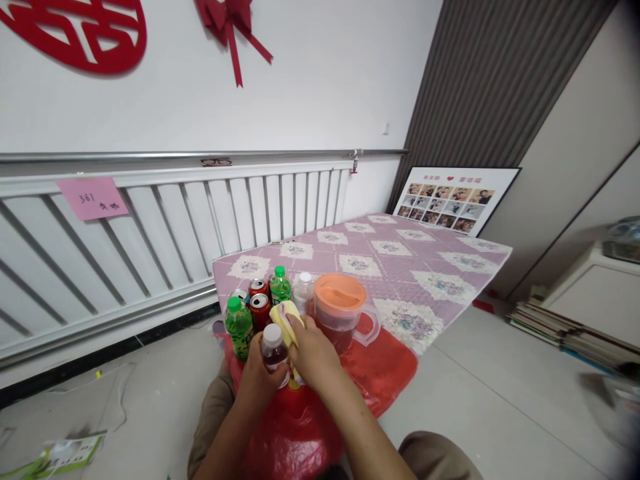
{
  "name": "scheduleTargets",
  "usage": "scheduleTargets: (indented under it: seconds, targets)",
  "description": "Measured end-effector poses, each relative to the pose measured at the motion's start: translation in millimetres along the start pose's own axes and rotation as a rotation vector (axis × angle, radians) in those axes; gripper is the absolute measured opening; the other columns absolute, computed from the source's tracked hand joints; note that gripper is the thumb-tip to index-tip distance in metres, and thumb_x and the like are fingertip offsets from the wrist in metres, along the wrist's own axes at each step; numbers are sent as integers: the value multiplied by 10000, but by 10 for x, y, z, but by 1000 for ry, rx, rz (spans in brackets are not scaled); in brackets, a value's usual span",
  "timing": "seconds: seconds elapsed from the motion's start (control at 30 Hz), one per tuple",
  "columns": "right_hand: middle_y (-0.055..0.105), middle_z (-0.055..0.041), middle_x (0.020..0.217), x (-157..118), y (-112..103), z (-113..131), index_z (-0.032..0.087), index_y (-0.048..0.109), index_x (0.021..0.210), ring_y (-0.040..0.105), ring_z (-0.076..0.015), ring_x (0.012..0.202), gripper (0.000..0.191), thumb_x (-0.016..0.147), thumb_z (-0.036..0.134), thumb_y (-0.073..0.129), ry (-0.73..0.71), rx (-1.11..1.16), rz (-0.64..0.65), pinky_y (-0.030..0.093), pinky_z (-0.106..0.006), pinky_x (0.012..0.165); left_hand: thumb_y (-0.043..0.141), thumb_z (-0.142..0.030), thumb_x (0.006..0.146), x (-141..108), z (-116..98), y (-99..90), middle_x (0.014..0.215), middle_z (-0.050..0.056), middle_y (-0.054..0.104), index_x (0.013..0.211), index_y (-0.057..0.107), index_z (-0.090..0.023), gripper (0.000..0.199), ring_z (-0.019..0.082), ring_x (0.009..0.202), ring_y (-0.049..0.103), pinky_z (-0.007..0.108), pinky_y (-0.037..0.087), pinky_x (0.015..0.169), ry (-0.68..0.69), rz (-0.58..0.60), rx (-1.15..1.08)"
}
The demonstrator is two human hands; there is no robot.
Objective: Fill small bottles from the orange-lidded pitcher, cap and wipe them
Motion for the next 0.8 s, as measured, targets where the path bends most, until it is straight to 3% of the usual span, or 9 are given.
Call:
scheduleTargets:
  seconds: [0.37, 0.6, 0.7, 0.8]
  targets:
    - [407, -205, 1469, -639, 219, -4, 218, 371, 1492, 515, -327, 1273, 721, 802, 48, 490, 64, -1, -23, 487, -429, 968, 662, -226, 729, -89, -120, 77, 1390, 182, 499, 1411, 260, -189, 792, 298, 1205, 589, 442, 522, 960, -57, -27, -39]
    - [383, -230, 1483, -615, 237, -53, 198, 386, 1489, 514, -364, 1275, 694, 818, 52, 487, 78, 37, -59, 505, -458, 951, 655, -235, 750, -180, -149, 52, 1546, 203, 300, 1490, 148, -170, 899, 301, 1431, 348, 474, 345, 1146, 20, -19, -13]
    - [393, -217, 1476, -568, 219, -86, 197, 385, 1489, 505, -349, 1291, 693, 819, 57, 498, 85, 49, -98, 483, -434, 990, 613, -232, 780, -245, -129, 2, 1551, 175, 331, 1482, 221, -186, 805, 282, 1434, 347, 474, 332, 1156, 37, 35, -27]
    - [403, -190, 1470, -539, 211, -103, 203, 384, 1487, 489, -317, 1310, 694, 817, 68, 506, 81, 56, -112, 453, -399, 1030, 578, -235, 808, -271, -133, -107, 1480, 138, 460, 1422, 359, -216, 653, 276, 1371, 447, 456, 385, 1125, 33, 17, 4]
Point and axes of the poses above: each hand's wrist, its own x-axis towards the middle knuckle, its own y-axis out of the palm, z = x × y, the point moved 7 cm from there along x, towards the middle knuckle
